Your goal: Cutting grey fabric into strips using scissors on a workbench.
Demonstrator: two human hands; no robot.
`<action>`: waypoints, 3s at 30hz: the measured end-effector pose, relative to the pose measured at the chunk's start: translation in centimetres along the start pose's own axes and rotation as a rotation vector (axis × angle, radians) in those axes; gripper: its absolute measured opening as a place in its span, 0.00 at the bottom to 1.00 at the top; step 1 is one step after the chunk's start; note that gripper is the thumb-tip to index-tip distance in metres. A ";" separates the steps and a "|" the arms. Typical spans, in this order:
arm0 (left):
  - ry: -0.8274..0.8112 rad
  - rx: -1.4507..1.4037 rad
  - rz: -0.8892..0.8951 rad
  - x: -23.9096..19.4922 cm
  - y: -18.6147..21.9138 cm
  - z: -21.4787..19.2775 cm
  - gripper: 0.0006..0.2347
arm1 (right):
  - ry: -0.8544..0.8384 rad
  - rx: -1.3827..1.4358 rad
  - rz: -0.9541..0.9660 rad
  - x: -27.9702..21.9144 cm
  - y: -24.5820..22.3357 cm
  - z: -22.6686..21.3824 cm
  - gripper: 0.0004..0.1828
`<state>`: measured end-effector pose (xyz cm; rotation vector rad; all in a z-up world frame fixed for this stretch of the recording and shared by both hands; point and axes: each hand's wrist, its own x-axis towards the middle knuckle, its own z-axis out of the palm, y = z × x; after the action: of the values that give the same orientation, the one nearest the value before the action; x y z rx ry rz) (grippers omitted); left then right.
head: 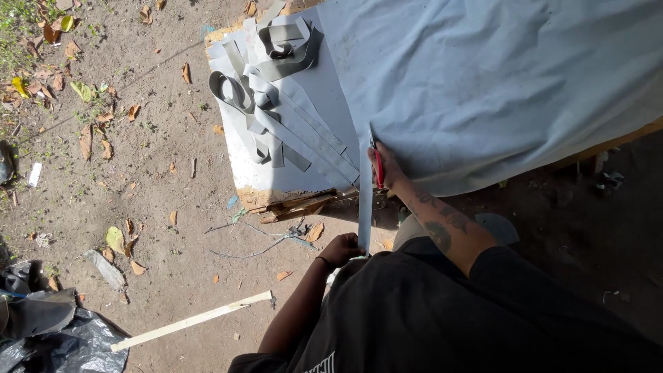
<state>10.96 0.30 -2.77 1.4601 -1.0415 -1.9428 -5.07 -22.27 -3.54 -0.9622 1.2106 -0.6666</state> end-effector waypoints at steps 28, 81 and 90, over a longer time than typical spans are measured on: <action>0.209 0.442 -0.338 2.3 -1.4 0.7 0.10 | -0.164 -0.052 0.084 5.9 -4.5 -0.3 0.47; 0.279 0.449 -0.644 3.6 -0.2 -0.2 0.03 | -0.346 0.002 0.025 18.8 -17.7 2.2 0.30; 0.298 0.353 -0.701 3.2 0.5 0.2 0.04 | -0.325 -0.009 0.030 21.1 -18.9 2.9 0.46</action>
<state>9.74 -2.43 -4.16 2.4858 -0.8229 -1.9235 4.26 -48.18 3.64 -1.0138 0.9394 -0.4598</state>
